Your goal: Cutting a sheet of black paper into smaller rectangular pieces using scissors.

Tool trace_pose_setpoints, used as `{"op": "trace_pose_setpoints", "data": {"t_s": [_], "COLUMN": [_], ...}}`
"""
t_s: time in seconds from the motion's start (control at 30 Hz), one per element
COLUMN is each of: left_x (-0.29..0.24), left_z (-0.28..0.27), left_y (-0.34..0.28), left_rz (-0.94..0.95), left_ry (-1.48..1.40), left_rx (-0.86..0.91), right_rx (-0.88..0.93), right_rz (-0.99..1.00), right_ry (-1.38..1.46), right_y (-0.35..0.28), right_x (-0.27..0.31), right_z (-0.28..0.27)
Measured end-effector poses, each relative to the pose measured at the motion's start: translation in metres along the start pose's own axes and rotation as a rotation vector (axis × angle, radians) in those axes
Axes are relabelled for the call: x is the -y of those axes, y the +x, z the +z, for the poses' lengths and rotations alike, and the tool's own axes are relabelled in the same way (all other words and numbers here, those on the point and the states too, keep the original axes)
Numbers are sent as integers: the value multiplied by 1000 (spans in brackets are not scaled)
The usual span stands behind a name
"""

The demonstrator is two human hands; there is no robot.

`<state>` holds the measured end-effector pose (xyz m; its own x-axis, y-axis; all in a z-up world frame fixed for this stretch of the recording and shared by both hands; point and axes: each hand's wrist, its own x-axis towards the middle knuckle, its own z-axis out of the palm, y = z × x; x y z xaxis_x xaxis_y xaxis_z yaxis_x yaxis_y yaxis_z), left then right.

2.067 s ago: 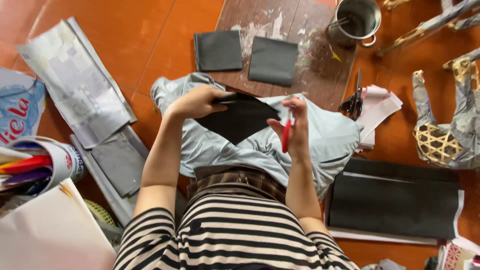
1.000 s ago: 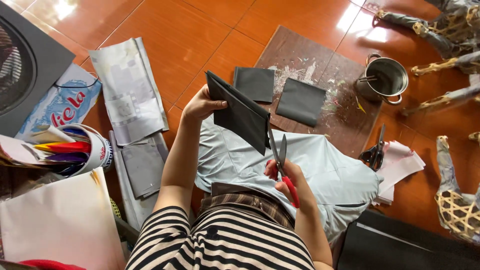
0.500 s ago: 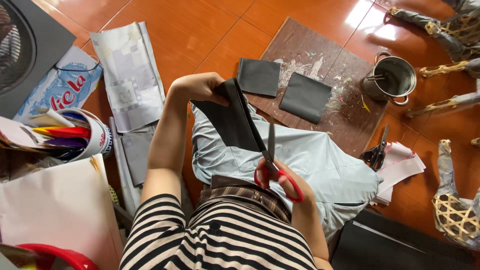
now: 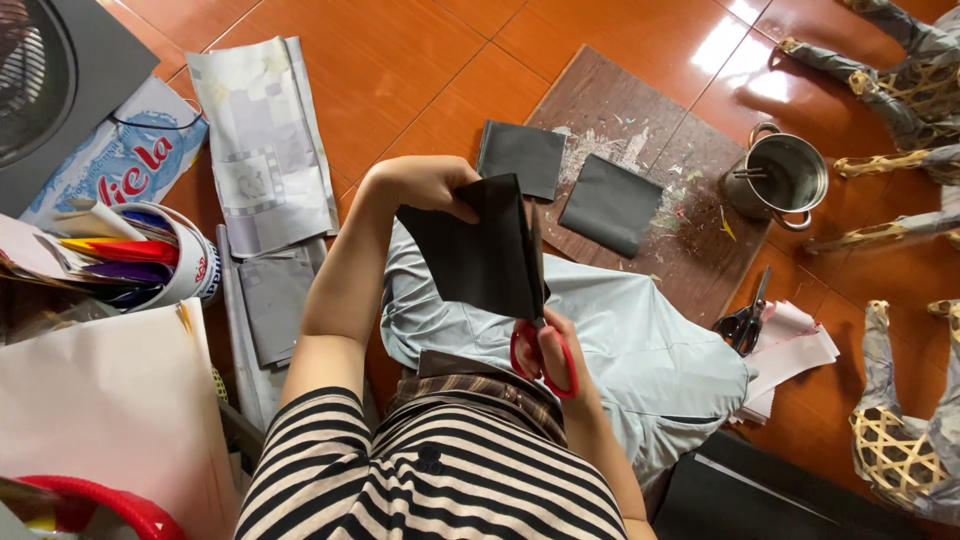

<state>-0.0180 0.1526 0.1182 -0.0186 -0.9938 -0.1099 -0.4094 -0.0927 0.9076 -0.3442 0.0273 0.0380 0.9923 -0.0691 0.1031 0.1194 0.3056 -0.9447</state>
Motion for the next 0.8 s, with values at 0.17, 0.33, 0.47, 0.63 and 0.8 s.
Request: {"op": "trace_pose_setpoints", "data": {"t_s": [0.17,0.33,0.47,0.63,0.8], "left_x": [-1,-5,-8,26,70], "left_z": [4,20,20,39,45], "left_y": [13,26,33,63,93], "left_rz": [-9,40,-95,10,75], "left_ry": [48,118,100,207,167], "left_rx": [-7,88,92,236,325], "right_rx": [-30,-59,-137,-139,-359], "right_rz": [-20,-32,31,4,33], "right_ry": [-25,82,69,152,169], "right_y": [5,2,-2,11,2], "right_x": [9,-6,-23,-7,-60], "right_z": [5,-1,-15,-12,-65]}}
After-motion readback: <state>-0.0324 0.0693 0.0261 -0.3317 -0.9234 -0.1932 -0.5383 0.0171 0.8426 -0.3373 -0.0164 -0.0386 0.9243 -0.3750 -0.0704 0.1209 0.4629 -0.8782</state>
